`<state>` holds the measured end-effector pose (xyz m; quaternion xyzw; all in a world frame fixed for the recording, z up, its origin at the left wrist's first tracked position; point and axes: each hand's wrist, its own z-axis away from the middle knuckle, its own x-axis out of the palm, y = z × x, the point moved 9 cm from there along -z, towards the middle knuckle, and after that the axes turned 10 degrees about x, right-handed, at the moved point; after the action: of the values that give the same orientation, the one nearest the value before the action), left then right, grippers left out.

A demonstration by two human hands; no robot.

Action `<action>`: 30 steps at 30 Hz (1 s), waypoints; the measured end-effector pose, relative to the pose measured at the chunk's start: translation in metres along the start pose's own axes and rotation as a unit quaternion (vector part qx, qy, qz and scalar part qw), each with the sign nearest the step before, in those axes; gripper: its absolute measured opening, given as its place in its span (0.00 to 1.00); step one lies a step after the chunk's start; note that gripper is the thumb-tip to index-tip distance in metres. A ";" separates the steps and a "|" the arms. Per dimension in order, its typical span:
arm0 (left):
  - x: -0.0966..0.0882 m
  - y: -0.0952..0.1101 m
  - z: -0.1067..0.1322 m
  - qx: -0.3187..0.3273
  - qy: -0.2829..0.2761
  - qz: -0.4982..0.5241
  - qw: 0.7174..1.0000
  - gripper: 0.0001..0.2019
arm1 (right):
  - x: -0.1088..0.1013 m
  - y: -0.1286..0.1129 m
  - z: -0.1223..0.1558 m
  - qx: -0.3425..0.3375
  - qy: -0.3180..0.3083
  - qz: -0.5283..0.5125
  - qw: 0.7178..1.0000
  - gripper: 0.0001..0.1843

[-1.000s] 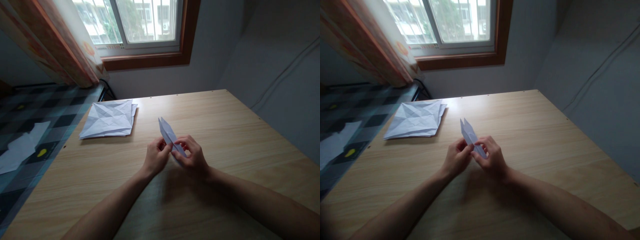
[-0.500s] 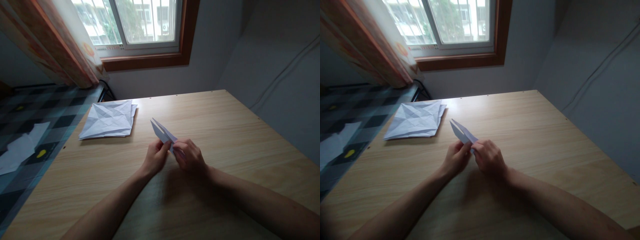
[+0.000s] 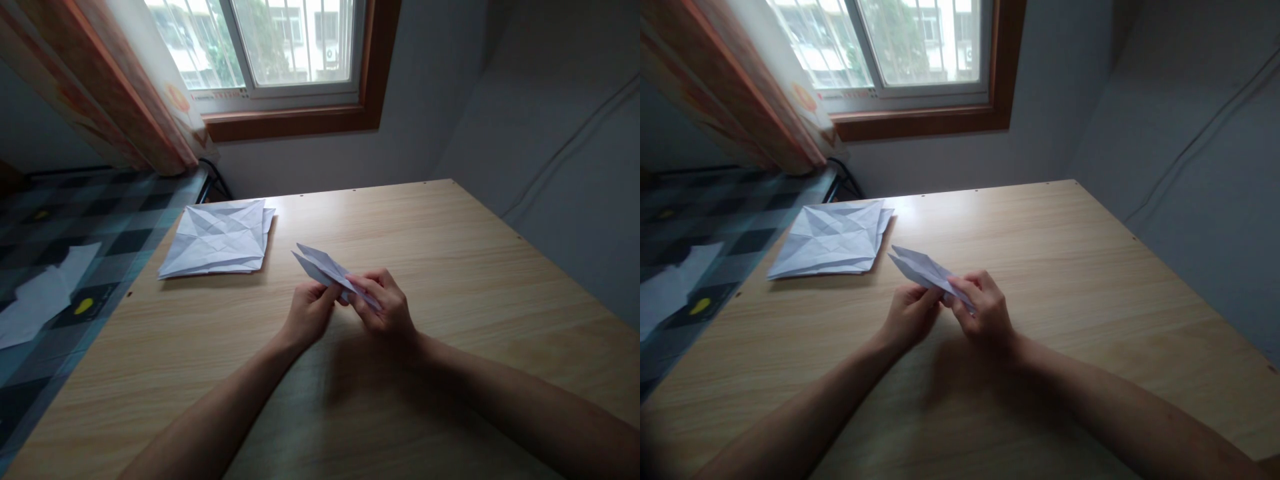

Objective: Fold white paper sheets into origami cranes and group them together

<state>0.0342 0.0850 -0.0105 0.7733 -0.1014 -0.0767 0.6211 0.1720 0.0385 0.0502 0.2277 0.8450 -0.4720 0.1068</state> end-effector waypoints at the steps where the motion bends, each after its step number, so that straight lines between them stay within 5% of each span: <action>1: 0.001 0.001 0.000 0.006 -0.007 0.001 1.000 0.20 | -0.001 0.000 0.000 -0.003 0.004 0.002 1.000 0.14; 8: -0.002 0.003 -0.001 0.013 0.018 -0.005 1.000 0.19 | -0.002 -0.001 -0.001 0.001 0.003 -0.025 1.000 0.10; 13: 0.002 -0.003 -0.001 -0.013 0.045 0.110 0.993 0.18 | 0.004 0.010 -0.004 0.086 -0.046 -0.081 0.992 0.08; 20: 0.002 -0.010 0.001 -0.023 0.015 0.126 0.992 0.15 | 0.017 0.045 0.000 0.282 -0.077 -0.198 0.935 0.13; 30: -0.008 -0.008 0.000 -0.039 0.082 0.124 0.988 0.17 | 0.042 0.049 0.006 0.319 -0.190 -0.259 0.892 0.15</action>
<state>0.0271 0.0887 -0.0186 0.7333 -0.1422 0.0608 0.6621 0.1586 0.0678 -0.0065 -0.0713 0.6412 -0.7616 0.0613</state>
